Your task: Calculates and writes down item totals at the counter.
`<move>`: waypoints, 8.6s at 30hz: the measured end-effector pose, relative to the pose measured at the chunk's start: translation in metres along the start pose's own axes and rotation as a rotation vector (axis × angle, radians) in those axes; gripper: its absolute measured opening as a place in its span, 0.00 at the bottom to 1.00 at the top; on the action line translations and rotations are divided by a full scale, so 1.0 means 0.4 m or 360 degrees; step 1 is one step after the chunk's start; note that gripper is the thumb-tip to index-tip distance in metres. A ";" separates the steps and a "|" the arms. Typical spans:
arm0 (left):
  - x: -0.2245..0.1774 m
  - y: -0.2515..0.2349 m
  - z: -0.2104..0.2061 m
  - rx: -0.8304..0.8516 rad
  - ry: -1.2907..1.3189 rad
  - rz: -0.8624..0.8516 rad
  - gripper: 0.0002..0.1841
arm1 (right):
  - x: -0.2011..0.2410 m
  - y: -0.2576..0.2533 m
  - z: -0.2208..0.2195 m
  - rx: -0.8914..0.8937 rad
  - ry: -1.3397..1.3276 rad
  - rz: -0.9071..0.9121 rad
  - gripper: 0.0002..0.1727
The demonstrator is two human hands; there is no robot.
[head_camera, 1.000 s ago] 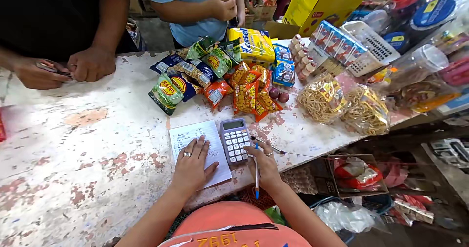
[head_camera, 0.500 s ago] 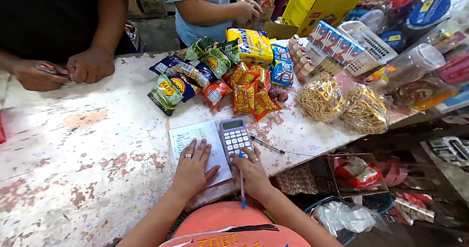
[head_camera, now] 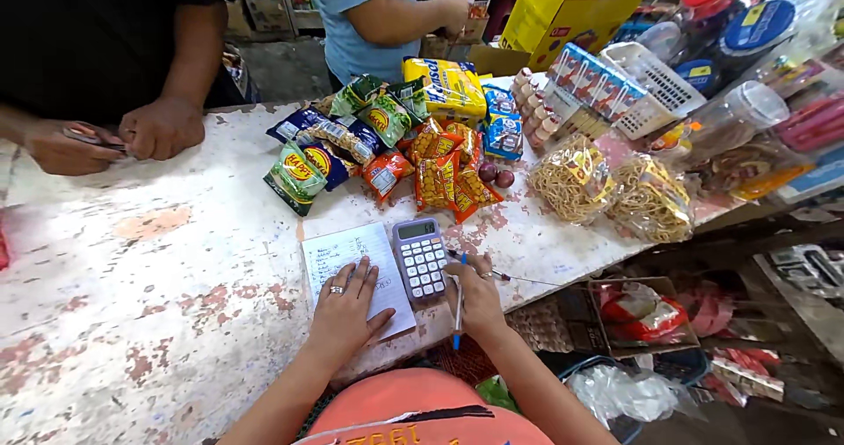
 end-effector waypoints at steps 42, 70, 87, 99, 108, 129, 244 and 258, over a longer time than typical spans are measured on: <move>0.052 -0.045 0.001 0.0134 0.0129 0.0106 0.47 | -0.054 -0.033 -0.045 0.0130 -0.0166 -0.0100 0.22; 0.046 -0.034 -0.008 0.0092 -0.0017 0.0065 0.49 | -0.004 0.110 -0.009 0.0161 0.0079 0.0152 0.17; 0.017 -0.027 -0.003 0.0203 -0.0024 0.0047 0.50 | 0.070 0.015 -0.013 0.0217 0.0008 0.0062 0.17; 0.005 -0.013 0.001 0.0214 -0.0002 0.0020 0.48 | 0.023 -0.002 -0.039 0.0254 -0.0243 -0.0011 0.19; -0.015 -0.016 0.034 0.0666 0.0034 0.0128 0.49 | 0.030 0.005 -0.022 0.0096 -0.0066 0.0015 0.16; 0.002 0.006 0.011 0.0121 -0.0023 -0.0081 0.49 | 0.044 -0.016 -0.047 0.0086 -0.0050 -0.0020 0.14; 0.010 0.070 0.008 -0.0089 0.0103 -0.0430 0.46 | 0.063 0.003 -0.057 0.0103 -0.0043 0.0053 0.13; 0.148 0.097 0.049 -0.0299 0.0267 -0.0154 0.34 | 0.080 0.009 -0.067 0.0125 -0.0057 0.0085 0.15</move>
Point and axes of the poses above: each hand's wrist, its own y-axis away from the middle knuckle, its own z-axis out of the back of the hand, x = y × z, the point moved 9 cm from there along -y, towards the middle knuckle, and after that the axes turned 7 degrees about -y, right-handed, at the moved point
